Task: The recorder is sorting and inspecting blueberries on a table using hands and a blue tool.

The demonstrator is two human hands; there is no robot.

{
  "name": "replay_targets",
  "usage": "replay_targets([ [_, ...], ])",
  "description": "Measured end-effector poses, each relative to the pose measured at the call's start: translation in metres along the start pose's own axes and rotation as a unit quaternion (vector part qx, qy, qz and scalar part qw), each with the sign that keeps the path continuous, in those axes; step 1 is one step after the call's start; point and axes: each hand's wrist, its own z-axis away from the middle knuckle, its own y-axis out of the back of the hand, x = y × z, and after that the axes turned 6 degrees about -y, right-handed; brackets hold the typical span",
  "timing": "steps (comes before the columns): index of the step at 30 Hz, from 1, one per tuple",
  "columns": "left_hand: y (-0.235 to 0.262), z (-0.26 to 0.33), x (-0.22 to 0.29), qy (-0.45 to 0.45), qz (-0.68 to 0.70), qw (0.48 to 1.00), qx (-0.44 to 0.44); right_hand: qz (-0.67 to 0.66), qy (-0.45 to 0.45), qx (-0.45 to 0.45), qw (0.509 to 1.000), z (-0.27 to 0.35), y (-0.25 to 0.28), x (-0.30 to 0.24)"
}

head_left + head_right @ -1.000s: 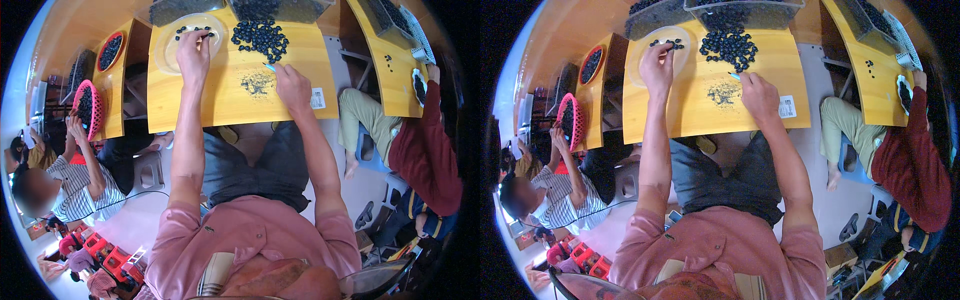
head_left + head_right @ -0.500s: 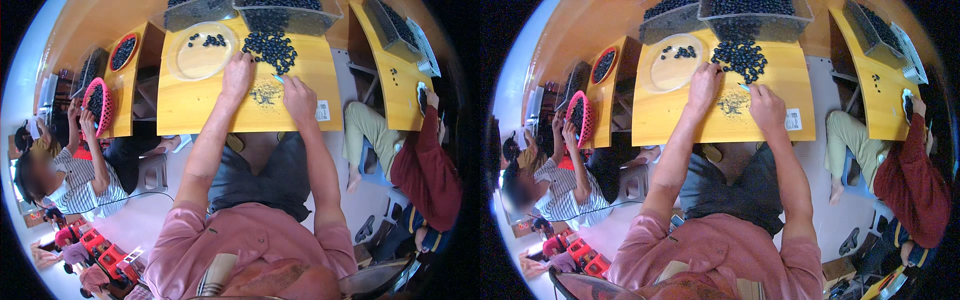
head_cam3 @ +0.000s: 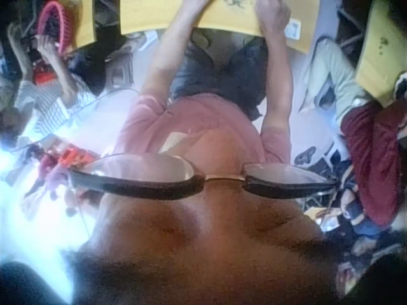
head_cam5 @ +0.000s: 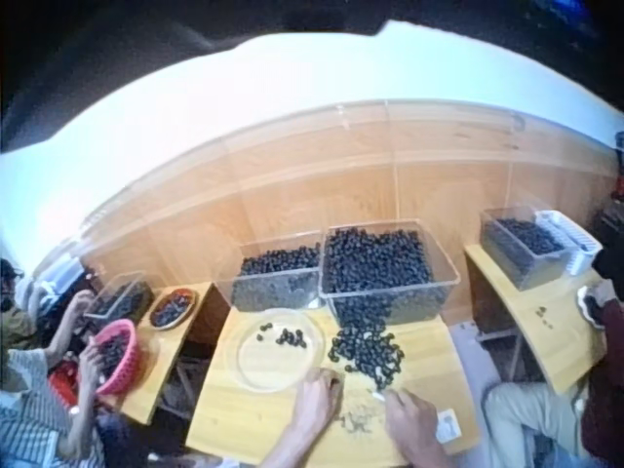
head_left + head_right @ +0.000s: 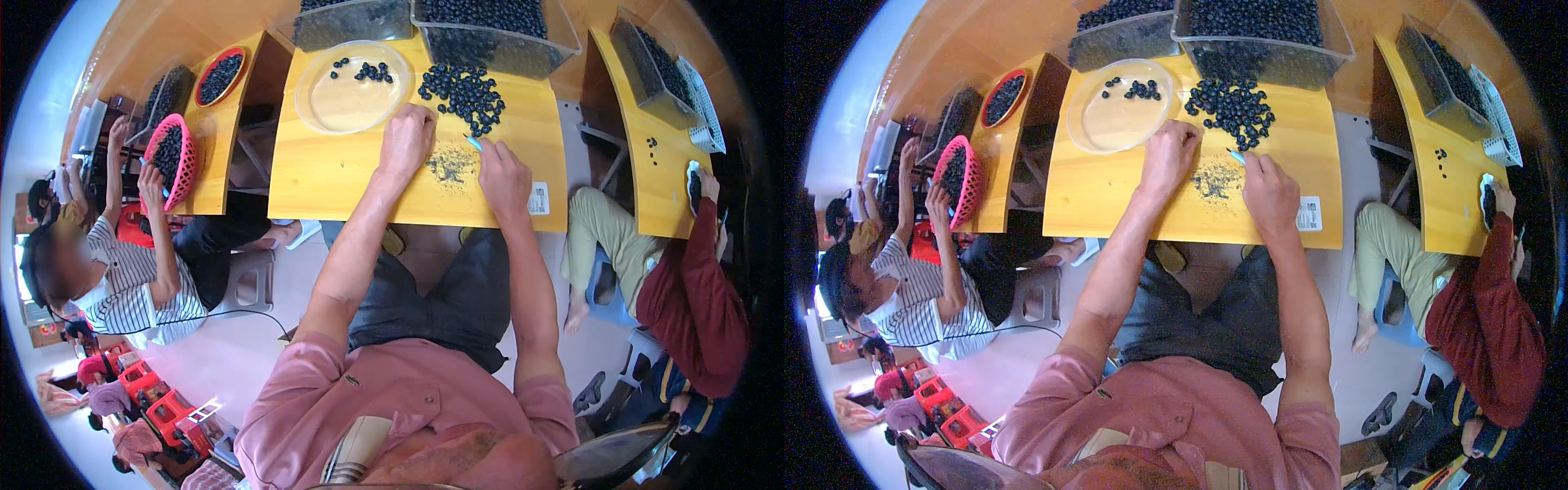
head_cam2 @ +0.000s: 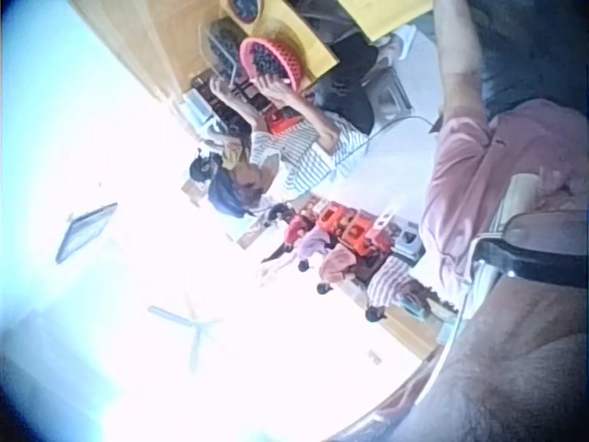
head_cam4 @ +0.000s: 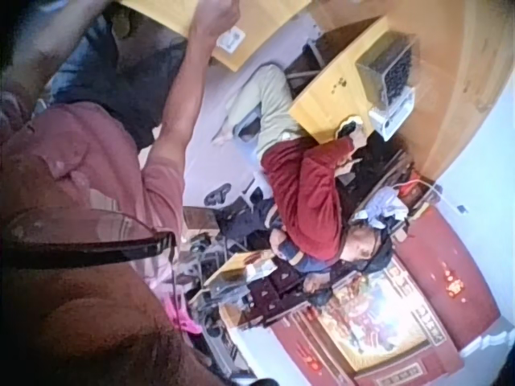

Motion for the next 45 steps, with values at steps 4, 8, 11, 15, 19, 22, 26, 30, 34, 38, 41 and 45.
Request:
replay_targets([
  [4,0.0,0.003,0.013,0.073,0.093,0.993,0.014,-0.016,0.006,0.023,1.0,-0.002,-0.002,0.001],
  [8,-0.005,0.01,0.012,0.106,0.159,0.982,0.01,-0.021,0.009,0.013,1.0,-0.004,-0.001,-0.002],
  [11,-0.008,0.014,0.011,0.122,0.17,0.978,-0.004,-0.017,0.012,0.015,1.0,-0.003,-0.002,-0.001],
  [15,-0.009,0.017,0.014,0.117,0.181,0.977,-0.011,-0.015,0.013,0.01,1.0,-0.003,0.0,-0.001],
  [19,-0.01,0.019,0.015,0.107,0.227,0.968,0.0,-0.013,0.012,0.006,1.0,-0.003,0.002,-0.002],
  [22,-0.009,0.02,0.015,0.084,0.235,0.968,-0.003,-0.02,0.02,0.014,0.999,-0.003,0.001,-0.001],
  [26,-0.009,0.02,0.018,0.109,0.235,0.966,-0.02,-0.019,0.028,0.023,0.999,-0.003,0.006,-0.004],
  [30,-0.012,0.021,0.017,0.106,0.258,0.96,-0.023,-0.022,0.039,0.04,0.998,-0.003,0.007,-0.005],
  [34,-0.012,0.021,0.018,0.1,0.264,0.959,-0.031,-0.018,0.062,0.039,0.997,-0.003,0.008,-0.005],
  [38,-0.012,0.021,0.017,0.103,0.267,0.957,-0.047,-0.015,0.075,0.033,0.997,-0.003,0.006,-0.004],
  [41,-0.012,0.022,0.017,0.104,0.272,0.955,-0.049,-0.003,0.078,0.035,0.996,-0.003,0.005,-0.004],
  [45,-0.012,0.022,0.017,0.112,0.268,0.955,-0.055,0.01,0.078,0.023,0.997,-0.002,0.005,-0.004],
])
